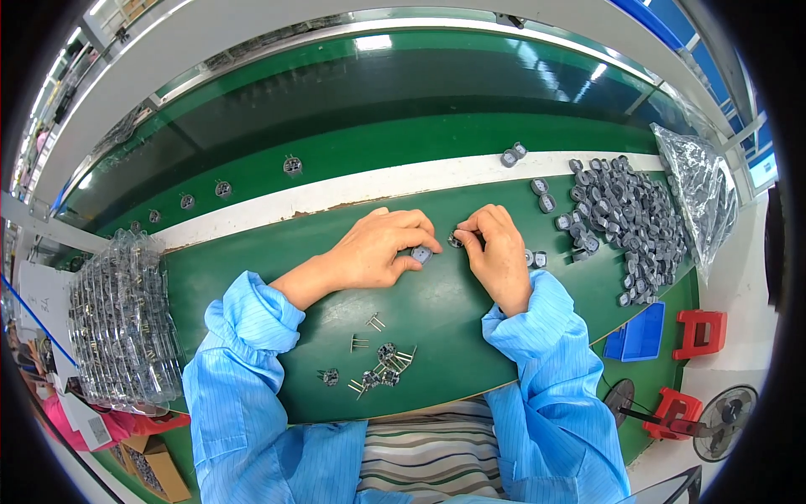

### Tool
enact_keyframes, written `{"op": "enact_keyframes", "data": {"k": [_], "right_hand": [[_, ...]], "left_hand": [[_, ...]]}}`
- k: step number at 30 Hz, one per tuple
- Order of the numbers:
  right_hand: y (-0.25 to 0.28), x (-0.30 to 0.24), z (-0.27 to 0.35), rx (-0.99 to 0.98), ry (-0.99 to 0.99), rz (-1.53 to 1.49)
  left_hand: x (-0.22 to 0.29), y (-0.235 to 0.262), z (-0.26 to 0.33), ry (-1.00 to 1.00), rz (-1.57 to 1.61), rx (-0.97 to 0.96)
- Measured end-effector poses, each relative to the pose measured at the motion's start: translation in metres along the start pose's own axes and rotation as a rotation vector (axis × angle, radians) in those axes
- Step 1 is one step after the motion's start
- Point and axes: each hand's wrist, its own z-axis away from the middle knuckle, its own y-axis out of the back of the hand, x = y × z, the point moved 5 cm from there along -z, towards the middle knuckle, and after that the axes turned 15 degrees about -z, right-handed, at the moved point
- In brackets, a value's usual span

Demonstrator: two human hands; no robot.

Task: The person assembles small metal pins and plastic disks by hand on a production line.

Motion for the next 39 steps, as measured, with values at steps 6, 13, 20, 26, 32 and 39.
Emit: {"op": "enact_keyframes", "data": {"k": [6, 13, 20, 26, 32, 39], "right_hand": [[-0.003, -0.005, -0.004, -0.027, -0.102, -0.371], [-0.017, -0.021, 0.002, -0.137, 0.104, -0.222], [-0.018, -0.041, 0.002, -0.107, 0.336, 0.016], [-0.02, -0.035, 0.003, -0.131, 0.243, -0.063], [-0.021, -0.043, 0.007, -0.058, 0.263, 0.007], [0.007, -0.046, 0.01, -0.058, 0.185, 0.089]], "left_hand": [[-0.001, 0.003, -0.002, 0.209, 0.038, 0.027], [-0.005, -0.004, 0.0, 0.227, 0.07, -0.001], [-0.005, -0.005, 0.0, 0.248, 0.08, 0.001], [-0.005, -0.005, 0.0, 0.253, 0.07, 0.031], [-0.001, -0.006, -0.003, 0.279, 0.071, 0.037], [-0.014, 0.0, 0.005, 0.367, 0.154, 0.108]]}}
